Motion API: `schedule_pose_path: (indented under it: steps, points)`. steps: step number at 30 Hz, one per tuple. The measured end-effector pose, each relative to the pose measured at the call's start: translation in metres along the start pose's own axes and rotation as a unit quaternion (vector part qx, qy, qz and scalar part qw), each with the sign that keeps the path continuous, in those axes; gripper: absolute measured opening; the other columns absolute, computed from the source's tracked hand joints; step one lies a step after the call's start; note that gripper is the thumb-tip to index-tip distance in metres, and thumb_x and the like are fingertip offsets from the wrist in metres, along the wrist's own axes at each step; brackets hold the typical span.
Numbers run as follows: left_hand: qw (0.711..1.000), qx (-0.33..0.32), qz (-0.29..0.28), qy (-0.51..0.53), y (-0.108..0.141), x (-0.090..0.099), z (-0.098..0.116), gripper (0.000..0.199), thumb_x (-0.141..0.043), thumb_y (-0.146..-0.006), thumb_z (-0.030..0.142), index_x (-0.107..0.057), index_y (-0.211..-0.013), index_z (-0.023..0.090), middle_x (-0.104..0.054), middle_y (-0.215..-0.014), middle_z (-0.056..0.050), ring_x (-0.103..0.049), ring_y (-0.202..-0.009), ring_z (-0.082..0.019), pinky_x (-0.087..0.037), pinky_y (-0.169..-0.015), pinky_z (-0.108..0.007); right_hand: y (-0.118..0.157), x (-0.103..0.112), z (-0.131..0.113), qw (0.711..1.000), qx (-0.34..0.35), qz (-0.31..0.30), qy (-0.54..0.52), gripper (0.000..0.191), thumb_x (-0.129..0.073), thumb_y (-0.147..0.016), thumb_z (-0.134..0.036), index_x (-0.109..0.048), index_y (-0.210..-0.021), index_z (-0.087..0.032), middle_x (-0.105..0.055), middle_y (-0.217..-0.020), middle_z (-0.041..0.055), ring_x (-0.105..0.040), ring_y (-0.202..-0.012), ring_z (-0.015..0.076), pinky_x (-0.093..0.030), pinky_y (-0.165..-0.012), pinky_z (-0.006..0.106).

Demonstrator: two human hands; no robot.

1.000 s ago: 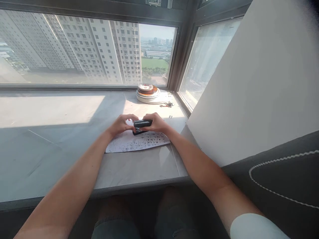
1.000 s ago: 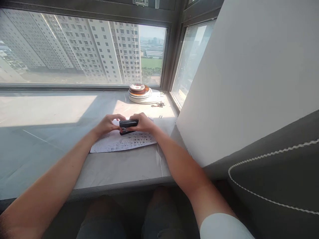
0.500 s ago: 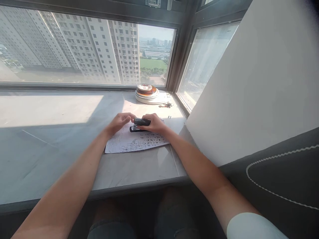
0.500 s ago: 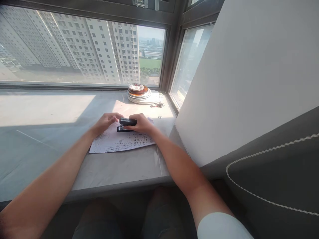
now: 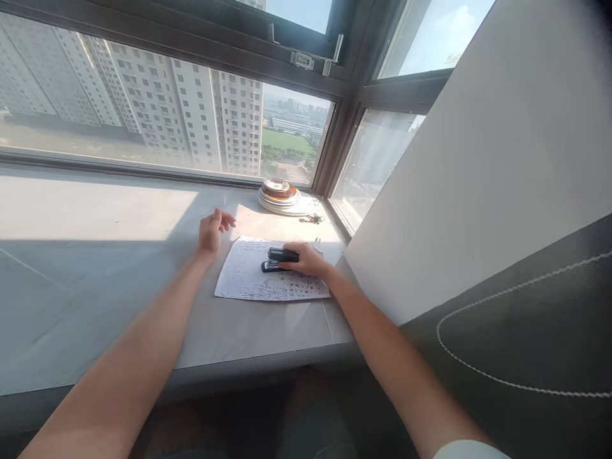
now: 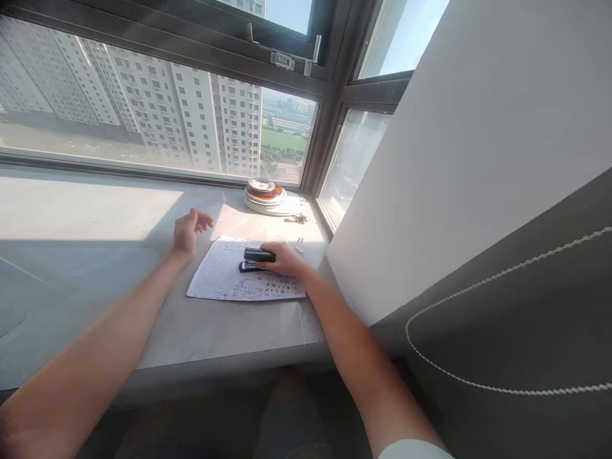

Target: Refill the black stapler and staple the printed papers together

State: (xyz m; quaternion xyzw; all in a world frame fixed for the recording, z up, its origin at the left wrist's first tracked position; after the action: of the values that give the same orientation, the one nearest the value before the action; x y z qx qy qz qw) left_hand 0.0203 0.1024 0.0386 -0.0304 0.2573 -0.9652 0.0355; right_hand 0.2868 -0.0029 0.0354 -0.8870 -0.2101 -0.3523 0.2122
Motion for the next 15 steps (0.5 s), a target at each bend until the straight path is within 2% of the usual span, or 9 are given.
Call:
schedule_pose_path:
  steps: [5,10,12,15]
  points:
    - [1.000,0.004,-0.013,-0.006,0.000,-0.004,0.000,0.064,-0.042,-0.099,0.070,-0.072,-0.072,0.020,-0.071,-0.069,-0.008,-0.056,-0.061,-0.017,-0.042,-0.057,-0.031,0.045,0.021,0.012,0.997,-0.062,0.040,0.023,0.038,-0.073,-0.085,-0.058,-0.069,-0.096,-0.022,-0.065,-0.088,0.0019,-0.057,-0.079,0.0202,-0.041,-0.072,0.032]
    - [1.000,0.006,-0.025,0.003,-0.001,-0.009,-0.001,0.057,-0.045,-0.098,0.063,-0.071,-0.071,0.020,-0.070,-0.066,-0.007,-0.055,-0.059,-0.016,-0.043,-0.059,-0.030,0.062,0.029,0.015,0.993,-0.083,0.075,0.035,0.040,-0.074,-0.083,-0.061,-0.070,-0.094,-0.023,-0.065,-0.086,0.0016,-0.056,-0.074,0.0200,-0.041,-0.068,0.033]
    - [0.999,0.003,-0.048,-0.003,0.000,-0.014,-0.003,0.052,-0.047,-0.098,0.057,-0.072,-0.072,0.020,-0.070,-0.066,-0.007,-0.056,-0.060,-0.016,-0.044,-0.060,-0.030,0.063,0.029,0.014,0.991,-0.088,0.093,0.042,0.040,-0.074,-0.083,-0.061,-0.068,-0.092,-0.023,-0.063,-0.084,0.0015,-0.055,-0.075,0.0201,-0.041,-0.069,0.033]
    - [0.990,-0.020,-0.134,-0.038,0.004,-0.029,-0.003,0.045,-0.052,-0.096,0.053,-0.075,-0.076,0.021,-0.074,-0.074,-0.007,-0.062,-0.069,-0.019,-0.048,-0.065,-0.030,0.059,0.023,0.011,0.991,-0.088,0.091,0.040,0.040,-0.074,-0.083,-0.061,-0.065,-0.087,-0.023,-0.061,-0.083,0.0013,-0.055,-0.076,0.0204,-0.042,-0.070,0.033]
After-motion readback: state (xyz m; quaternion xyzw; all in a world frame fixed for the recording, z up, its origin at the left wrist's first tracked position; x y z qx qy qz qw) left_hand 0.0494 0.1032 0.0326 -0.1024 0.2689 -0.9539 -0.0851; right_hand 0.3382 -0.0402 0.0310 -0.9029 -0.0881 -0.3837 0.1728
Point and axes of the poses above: each hand's wrist, its own y-axis away from the middle knuckle, its own x-axis out of the back of the hand, z = x × y, the point moved 6 cm from there along -y, towards the middle knuckle
